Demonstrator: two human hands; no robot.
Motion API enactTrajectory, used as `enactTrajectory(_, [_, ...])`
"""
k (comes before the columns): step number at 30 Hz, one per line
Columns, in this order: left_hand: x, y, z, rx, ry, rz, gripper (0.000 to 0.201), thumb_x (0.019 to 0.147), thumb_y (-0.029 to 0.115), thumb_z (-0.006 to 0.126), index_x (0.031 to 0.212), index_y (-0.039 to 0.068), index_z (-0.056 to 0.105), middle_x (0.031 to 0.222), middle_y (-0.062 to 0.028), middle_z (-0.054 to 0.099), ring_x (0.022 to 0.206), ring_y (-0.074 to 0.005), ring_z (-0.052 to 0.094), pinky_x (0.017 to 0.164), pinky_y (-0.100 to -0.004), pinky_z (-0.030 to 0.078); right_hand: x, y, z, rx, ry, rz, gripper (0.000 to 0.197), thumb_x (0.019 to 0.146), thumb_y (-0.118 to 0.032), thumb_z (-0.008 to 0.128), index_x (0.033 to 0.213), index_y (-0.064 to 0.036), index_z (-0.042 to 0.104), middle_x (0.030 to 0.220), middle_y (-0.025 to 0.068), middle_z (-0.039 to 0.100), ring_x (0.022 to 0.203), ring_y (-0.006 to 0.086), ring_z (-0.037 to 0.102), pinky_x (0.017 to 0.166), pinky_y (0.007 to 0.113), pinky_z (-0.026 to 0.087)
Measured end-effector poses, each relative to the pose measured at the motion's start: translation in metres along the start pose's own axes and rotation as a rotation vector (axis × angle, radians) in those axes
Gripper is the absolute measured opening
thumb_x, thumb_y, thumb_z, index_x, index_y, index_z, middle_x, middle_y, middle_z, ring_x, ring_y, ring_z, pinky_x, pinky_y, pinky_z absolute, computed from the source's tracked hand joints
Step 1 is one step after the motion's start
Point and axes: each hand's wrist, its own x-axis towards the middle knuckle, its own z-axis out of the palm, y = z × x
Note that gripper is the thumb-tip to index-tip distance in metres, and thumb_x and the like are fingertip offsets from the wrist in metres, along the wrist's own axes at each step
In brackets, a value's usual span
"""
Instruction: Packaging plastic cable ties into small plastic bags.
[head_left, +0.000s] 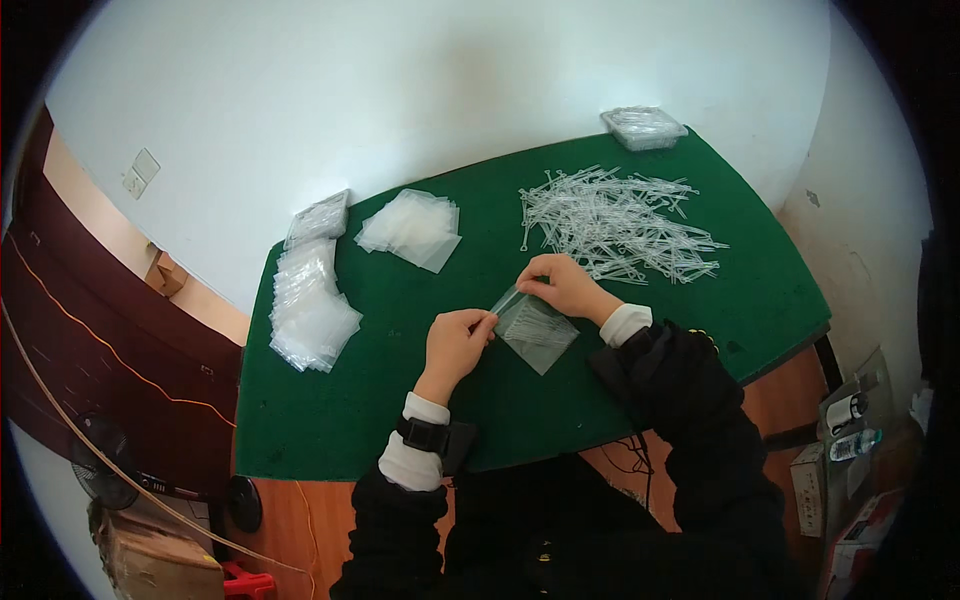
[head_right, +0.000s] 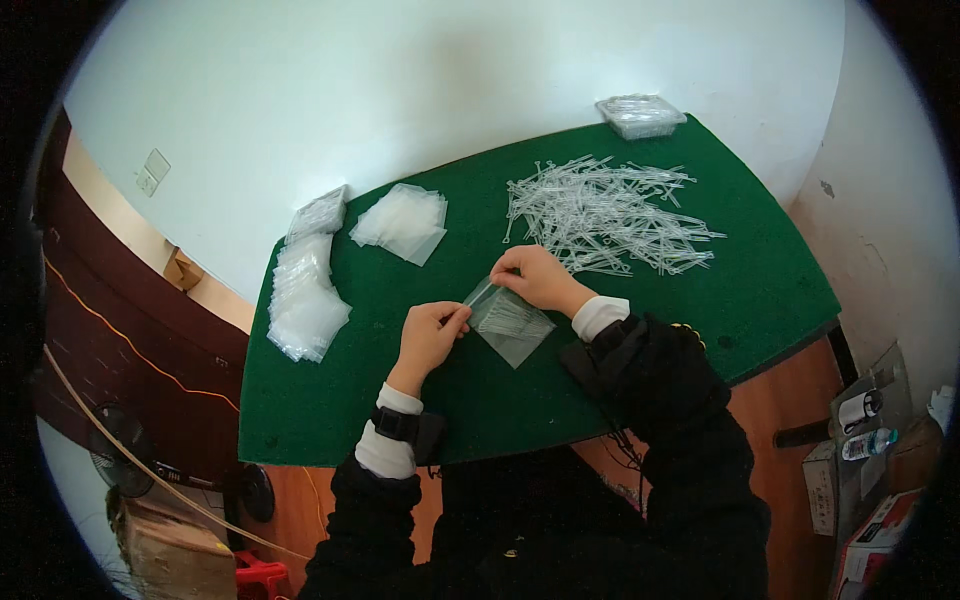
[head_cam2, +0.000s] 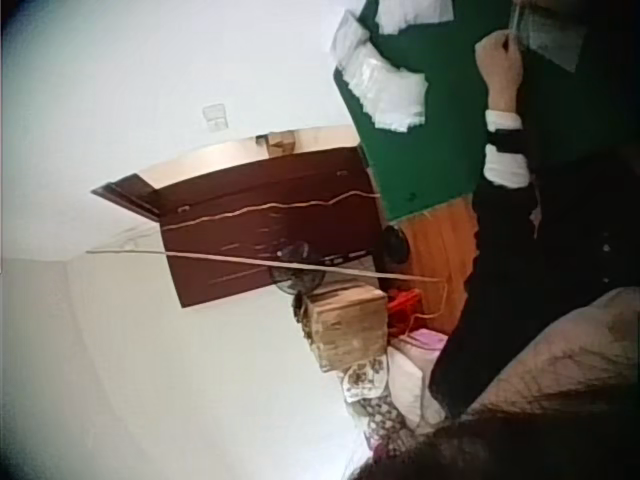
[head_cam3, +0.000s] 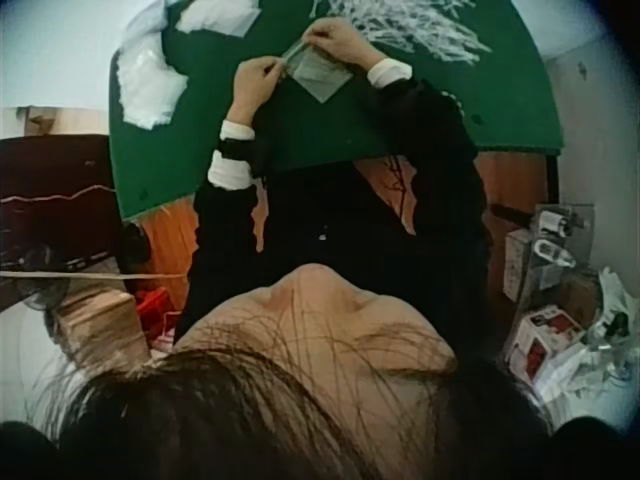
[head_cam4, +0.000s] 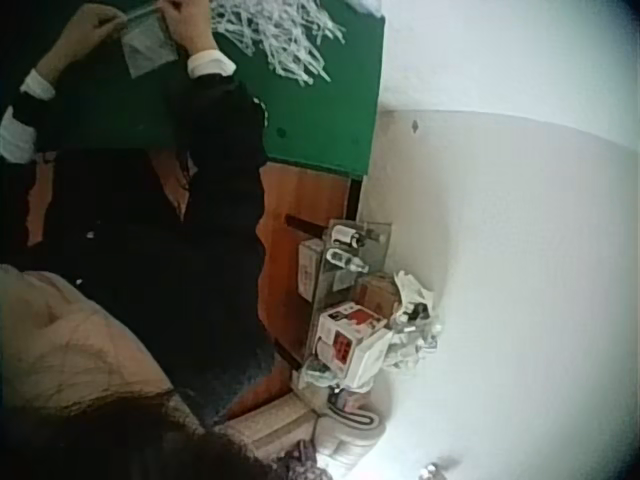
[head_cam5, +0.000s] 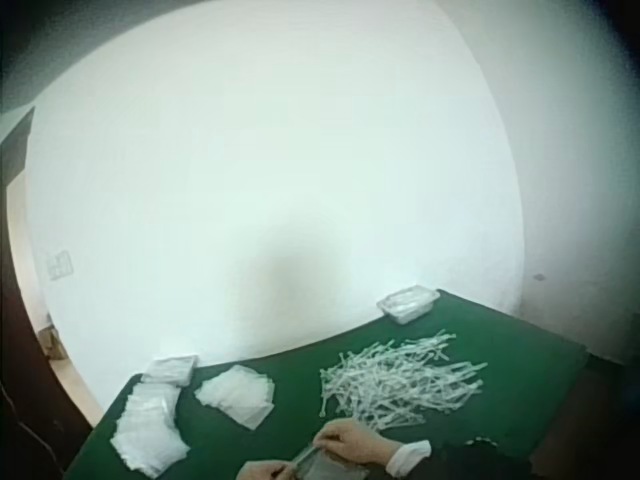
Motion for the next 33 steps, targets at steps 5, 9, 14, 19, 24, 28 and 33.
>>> enactTrajectory(5, [0.000, 0.002, -0.002, 0.020, 0.059, 0.068, 0.020, 0.081, 0.019, 0.060, 0.082, 0.000, 0.065, 0.061, -0.0063, 0.060, 0.053, -0.0131, 0.056, 0.051, -0.0251, 0.042, 0.001, 0.002, -0.001, 0.251, -0.002, 0.187, 0.009, 0.077, -0.009, 0.063, 0.080, -0.0010, 0.065, 0.068, 0.0028, 0.061, 0.063, 0.0091, 0.054, 0.058, 0.024, 0.043])
enactTrajectory(9, [-0.001, 0.004, -0.003, 0.140, 0.157, 0.219, 0.019, 0.080, 0.019, 0.061, 0.081, 0.001, 0.065, 0.061, -0.0083, 0.059, 0.052, -0.0174, 0.055, 0.050, -0.0263, 0.041, 0.002, -0.003, 0.001, 0.366, 0.028, 0.258, 0.010, 0.077, -0.008, 0.063, 0.081, 0.0005, 0.065, 0.069, 0.0027, 0.062, 0.063, 0.0067, 0.054, 0.058, 0.022, 0.043])
enactTrajectory(14, [-0.002, 0.013, 0.005, 0.044, 0.192, 0.207, 0.017, 0.079, 0.019, 0.062, 0.080, 0.002, 0.065, 0.061, -0.0094, 0.058, 0.052, -0.0205, 0.054, 0.049, -0.0282, 0.040, -0.001, -0.012, 0.015, 0.361, -0.081, 0.159, 0.012, 0.075, -0.010, 0.064, 0.078, 0.0017, 0.066, 0.067, 0.0049, 0.063, 0.061, 0.0073, 0.055, 0.057, 0.023, 0.044])
enactTrajectory(19, [-0.003, 0.012, 0.006, 0.146, 0.097, 0.200, 0.018, 0.080, 0.019, 0.061, 0.079, 0.001, 0.064, 0.061, -0.0094, 0.058, 0.052, -0.0194, 0.054, 0.049, -0.0286, 0.039, -0.002, -0.015, 0.021, 0.448, -0.137, 0.178, 0.012, 0.075, -0.010, 0.064, 0.078, 0.0021, 0.065, 0.067, 0.0050, 0.063, 0.061, 0.0075, 0.055, 0.057, 0.023, 0.044])
enactTrajectory(24, [-0.002, 0.004, 0.008, 0.059, 0.076, 0.159, 0.021, 0.081, 0.020, 0.060, 0.078, 0.000, 0.064, 0.059, -0.0087, 0.059, 0.051, -0.0159, 0.054, 0.049, -0.0272, 0.040, -0.001, -0.017, 0.020, 0.396, -0.091, 0.185, 0.012, 0.076, -0.010, 0.063, 0.077, 0.0022, 0.065, 0.066, 0.0052, 0.063, 0.061, 0.0079, 0.055, 0.057, 0.024, 0.044])
enactTrajectory(28, [-0.001, 0.000, 0.010, -0.009, 0.053, 0.095, 0.022, 0.082, 0.021, 0.059, 0.078, 0.000, 0.065, 0.059, -0.0073, 0.060, 0.050, -0.0130, 0.053, 0.049, -0.0261, 0.040, 0.000, -0.014, 0.017, 0.365, -0.052, 0.204, 0.012, 0.076, -0.009, 0.062, 0.078, 0.0024, 0.065, 0.065, 0.0051, 0.062, 0.060, 0.0082, 0.054, 0.057, 0.024, 0.044])
enactTrajectory(33, [0.001, 0.000, 0.006, -0.010, 0.003, 0.015, 0.023, 0.082, 0.022, 0.060, 0.078, 0.000, 0.066, 0.059, -0.0052, 0.061, 0.051, -0.0102, 0.053, 0.049, -0.0242, 0.040, 0.001, -0.012, 0.012, 0.359, -0.009, 0.240, 0.012, 0.076, -0.009, 0.063, 0.079, 0.0022, 0.065, 0.064, 0.0045, 0.061, 0.059, 0.0081, 0.053, 0.057, 0.024, 0.044])
